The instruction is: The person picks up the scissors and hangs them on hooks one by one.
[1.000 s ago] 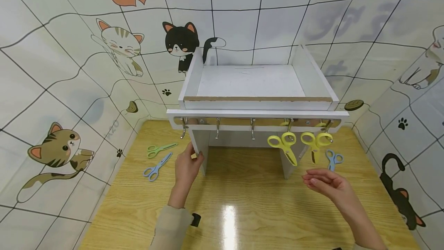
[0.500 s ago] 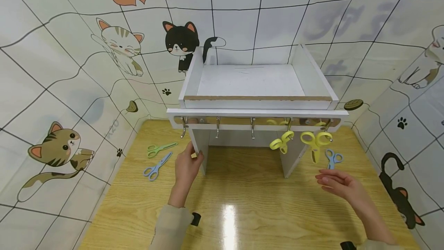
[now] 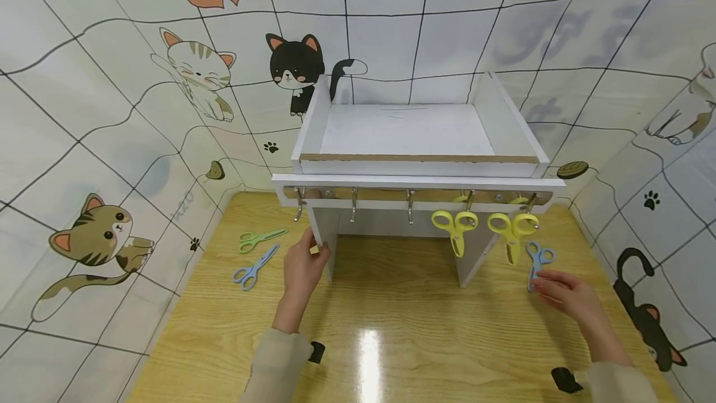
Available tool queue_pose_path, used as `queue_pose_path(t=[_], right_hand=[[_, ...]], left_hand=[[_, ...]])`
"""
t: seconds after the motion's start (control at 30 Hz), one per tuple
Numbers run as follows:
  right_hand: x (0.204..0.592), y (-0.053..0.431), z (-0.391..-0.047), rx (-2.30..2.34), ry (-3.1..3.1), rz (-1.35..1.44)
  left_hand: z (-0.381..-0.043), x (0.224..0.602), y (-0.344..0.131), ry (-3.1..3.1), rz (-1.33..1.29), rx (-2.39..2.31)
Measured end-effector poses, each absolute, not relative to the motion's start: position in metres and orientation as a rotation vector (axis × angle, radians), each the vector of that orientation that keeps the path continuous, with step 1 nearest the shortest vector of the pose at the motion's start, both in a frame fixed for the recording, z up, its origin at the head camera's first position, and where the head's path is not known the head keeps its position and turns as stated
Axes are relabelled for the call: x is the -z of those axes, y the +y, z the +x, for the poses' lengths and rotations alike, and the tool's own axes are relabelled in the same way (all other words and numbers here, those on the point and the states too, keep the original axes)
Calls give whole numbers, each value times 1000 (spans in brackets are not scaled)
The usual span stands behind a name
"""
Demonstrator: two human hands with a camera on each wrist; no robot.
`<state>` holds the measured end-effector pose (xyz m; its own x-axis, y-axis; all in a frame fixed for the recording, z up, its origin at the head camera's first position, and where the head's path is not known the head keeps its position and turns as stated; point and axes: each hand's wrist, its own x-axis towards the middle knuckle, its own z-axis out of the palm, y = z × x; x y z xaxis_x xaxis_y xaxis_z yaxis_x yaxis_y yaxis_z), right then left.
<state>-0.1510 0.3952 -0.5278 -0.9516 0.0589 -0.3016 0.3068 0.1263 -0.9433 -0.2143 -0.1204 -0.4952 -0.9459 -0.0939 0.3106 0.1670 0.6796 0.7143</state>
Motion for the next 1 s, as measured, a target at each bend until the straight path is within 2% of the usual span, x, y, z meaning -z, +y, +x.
queue_pose_path(t=[0.27,0.67,1.0], right_hand=[[542,409,-169,1513,2416,569],[554,408,-175,847,2705,538],[555,406,-176,843,2682,545]], left_hand=[[-213,495,-120,-2580,-55,1134],[-213,495,-118,-2554,-74,1130],[-212,495,-119,-2555,-75,1114]])
